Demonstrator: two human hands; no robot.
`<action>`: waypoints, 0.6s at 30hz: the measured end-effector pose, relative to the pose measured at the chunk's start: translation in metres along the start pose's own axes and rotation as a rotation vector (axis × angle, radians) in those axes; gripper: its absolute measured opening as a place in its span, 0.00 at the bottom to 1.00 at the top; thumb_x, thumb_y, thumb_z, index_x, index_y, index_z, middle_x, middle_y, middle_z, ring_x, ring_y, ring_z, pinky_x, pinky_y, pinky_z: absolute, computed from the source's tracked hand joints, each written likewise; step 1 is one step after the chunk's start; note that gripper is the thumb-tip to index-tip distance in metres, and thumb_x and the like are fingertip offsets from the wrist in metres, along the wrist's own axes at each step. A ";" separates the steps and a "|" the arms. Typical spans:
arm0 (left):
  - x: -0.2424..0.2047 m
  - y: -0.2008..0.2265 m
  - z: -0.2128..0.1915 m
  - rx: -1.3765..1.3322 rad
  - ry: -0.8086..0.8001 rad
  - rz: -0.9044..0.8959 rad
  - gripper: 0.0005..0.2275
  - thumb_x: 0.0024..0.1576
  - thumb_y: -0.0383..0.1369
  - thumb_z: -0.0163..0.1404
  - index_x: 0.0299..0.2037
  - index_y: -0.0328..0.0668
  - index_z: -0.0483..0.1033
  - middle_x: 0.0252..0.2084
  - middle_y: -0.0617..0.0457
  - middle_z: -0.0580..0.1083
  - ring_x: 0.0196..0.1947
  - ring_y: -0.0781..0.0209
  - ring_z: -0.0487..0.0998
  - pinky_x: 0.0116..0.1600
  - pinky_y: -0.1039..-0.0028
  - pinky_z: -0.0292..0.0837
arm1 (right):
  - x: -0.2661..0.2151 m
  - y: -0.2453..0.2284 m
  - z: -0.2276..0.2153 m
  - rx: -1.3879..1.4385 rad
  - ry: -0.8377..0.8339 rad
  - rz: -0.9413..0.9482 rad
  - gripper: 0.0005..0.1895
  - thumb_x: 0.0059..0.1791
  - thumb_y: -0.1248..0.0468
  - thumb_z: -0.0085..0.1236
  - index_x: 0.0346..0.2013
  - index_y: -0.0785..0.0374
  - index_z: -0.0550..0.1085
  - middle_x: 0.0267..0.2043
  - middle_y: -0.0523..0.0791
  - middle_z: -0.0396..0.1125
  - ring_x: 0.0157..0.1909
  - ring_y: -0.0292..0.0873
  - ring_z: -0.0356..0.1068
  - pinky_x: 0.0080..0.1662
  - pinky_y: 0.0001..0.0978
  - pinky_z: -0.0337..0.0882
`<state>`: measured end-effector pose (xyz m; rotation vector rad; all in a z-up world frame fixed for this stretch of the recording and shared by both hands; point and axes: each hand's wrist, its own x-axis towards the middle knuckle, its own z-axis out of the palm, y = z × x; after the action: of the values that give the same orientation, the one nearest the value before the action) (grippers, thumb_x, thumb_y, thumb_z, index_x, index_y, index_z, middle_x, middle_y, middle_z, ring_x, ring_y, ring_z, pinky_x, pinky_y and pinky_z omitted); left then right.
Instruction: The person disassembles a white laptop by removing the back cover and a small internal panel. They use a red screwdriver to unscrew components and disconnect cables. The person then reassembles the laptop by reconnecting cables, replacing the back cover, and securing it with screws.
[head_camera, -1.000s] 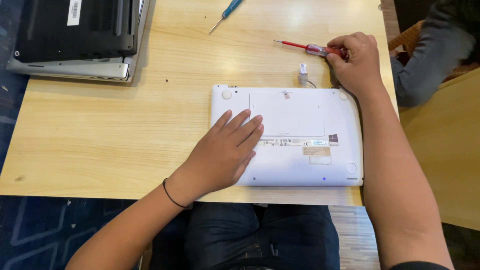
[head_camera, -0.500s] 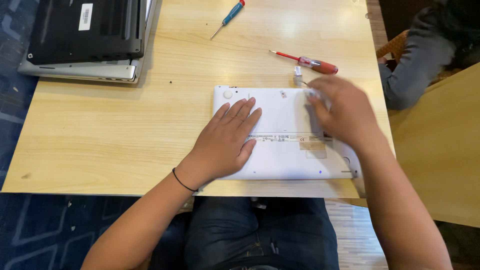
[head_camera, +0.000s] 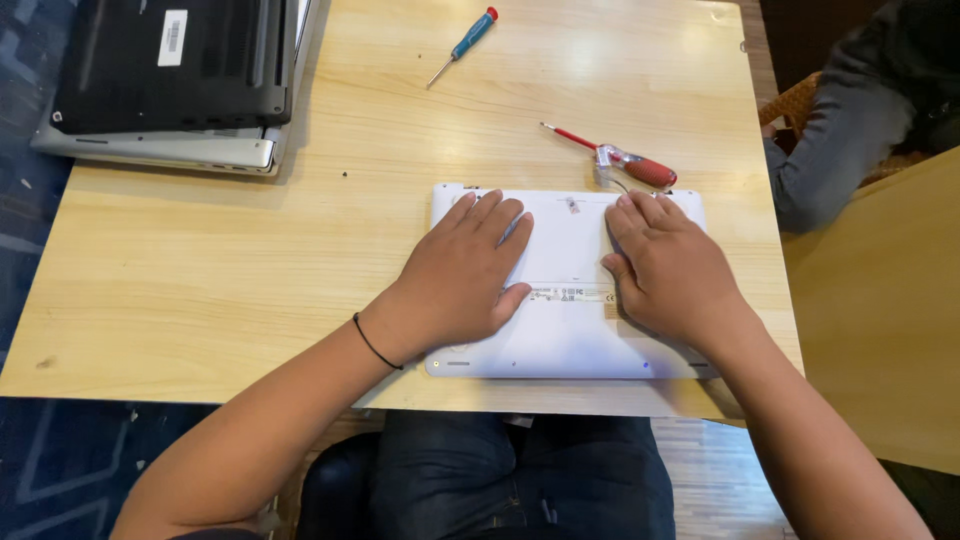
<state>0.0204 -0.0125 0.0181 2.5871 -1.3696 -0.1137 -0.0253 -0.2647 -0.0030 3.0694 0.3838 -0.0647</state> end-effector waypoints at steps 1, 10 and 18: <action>0.004 0.001 -0.004 -0.009 -0.013 -0.021 0.28 0.57 0.43 0.41 0.62 0.28 0.60 0.63 0.31 0.60 0.68 0.38 0.55 0.69 0.52 0.42 | 0.001 -0.001 0.000 0.011 -0.003 -0.008 0.27 0.50 0.55 0.40 0.59 0.66 0.67 0.62 0.53 0.61 0.71 0.50 0.52 0.70 0.39 0.44; 0.002 0.004 -0.003 -0.032 -0.057 -0.076 0.27 0.58 0.42 0.40 0.65 0.31 0.58 0.66 0.36 0.59 0.70 0.40 0.51 0.69 0.45 0.34 | -0.001 -0.013 -0.021 0.089 -0.016 0.081 0.26 0.48 0.56 0.44 0.59 0.63 0.69 0.63 0.49 0.62 0.68 0.51 0.56 0.62 0.42 0.59; 0.017 -0.015 -0.009 -0.074 -0.122 -0.181 0.21 0.56 0.43 0.37 0.61 0.53 0.65 0.65 0.61 0.63 0.67 0.52 0.53 0.67 0.36 0.24 | 0.039 0.029 -0.013 0.176 0.331 0.162 0.10 0.51 0.59 0.52 0.44 0.56 0.78 0.37 0.45 0.73 0.42 0.52 0.69 0.42 0.45 0.67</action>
<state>0.0441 -0.0171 0.0241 2.6755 -1.1419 -0.3496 0.0197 -0.2825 0.0097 3.2728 0.1446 0.4427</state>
